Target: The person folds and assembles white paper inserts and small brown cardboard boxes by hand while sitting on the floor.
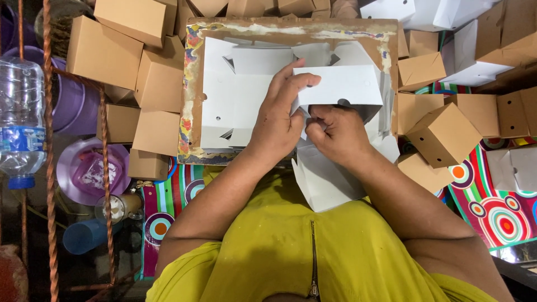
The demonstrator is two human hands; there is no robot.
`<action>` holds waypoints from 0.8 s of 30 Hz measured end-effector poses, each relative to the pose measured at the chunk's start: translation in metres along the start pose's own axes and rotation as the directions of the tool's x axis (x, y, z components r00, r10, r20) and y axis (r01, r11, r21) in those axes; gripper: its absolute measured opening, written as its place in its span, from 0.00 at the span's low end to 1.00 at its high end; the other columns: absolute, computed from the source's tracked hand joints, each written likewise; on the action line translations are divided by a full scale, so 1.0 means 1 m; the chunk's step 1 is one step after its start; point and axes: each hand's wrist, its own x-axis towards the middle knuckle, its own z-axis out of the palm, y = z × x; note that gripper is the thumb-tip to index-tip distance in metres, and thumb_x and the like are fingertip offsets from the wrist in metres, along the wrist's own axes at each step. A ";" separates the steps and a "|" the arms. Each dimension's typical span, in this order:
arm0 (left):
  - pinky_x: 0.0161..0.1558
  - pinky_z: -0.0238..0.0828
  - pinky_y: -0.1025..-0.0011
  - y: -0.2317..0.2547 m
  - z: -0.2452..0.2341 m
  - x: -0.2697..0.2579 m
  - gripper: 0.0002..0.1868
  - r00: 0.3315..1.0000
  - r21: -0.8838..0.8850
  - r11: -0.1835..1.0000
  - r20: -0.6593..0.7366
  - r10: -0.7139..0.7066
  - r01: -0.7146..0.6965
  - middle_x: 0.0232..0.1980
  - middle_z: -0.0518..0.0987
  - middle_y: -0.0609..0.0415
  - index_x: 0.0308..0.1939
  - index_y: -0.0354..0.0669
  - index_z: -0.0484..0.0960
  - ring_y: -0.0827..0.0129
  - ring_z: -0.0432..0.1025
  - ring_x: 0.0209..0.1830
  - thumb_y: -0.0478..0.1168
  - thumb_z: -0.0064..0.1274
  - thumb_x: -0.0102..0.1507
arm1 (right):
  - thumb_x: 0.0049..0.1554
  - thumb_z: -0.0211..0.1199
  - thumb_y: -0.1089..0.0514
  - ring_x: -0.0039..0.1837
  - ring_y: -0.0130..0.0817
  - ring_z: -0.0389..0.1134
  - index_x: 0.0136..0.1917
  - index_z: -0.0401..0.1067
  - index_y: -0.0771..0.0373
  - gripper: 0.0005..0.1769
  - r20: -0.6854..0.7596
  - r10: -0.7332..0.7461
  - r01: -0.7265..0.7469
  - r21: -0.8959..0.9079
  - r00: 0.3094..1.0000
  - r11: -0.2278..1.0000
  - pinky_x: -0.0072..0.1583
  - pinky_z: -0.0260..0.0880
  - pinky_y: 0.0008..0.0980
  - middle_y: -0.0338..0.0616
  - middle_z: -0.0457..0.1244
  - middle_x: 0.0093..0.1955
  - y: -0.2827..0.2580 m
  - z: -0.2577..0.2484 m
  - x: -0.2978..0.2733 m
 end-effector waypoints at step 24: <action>0.76 0.61 0.62 0.019 -0.020 -0.002 0.55 0.993 0.117 0.991 0.092 -0.071 0.060 0.82 0.60 0.50 0.80 0.51 0.49 0.56 0.60 0.81 0.43 0.66 0.54 | 0.66 0.62 0.50 0.56 0.24 0.68 0.61 0.74 0.60 0.14 0.037 0.087 -0.090 0.668 0.996 0.738 0.59 0.71 0.29 0.35 0.70 0.56 0.013 -0.016 0.016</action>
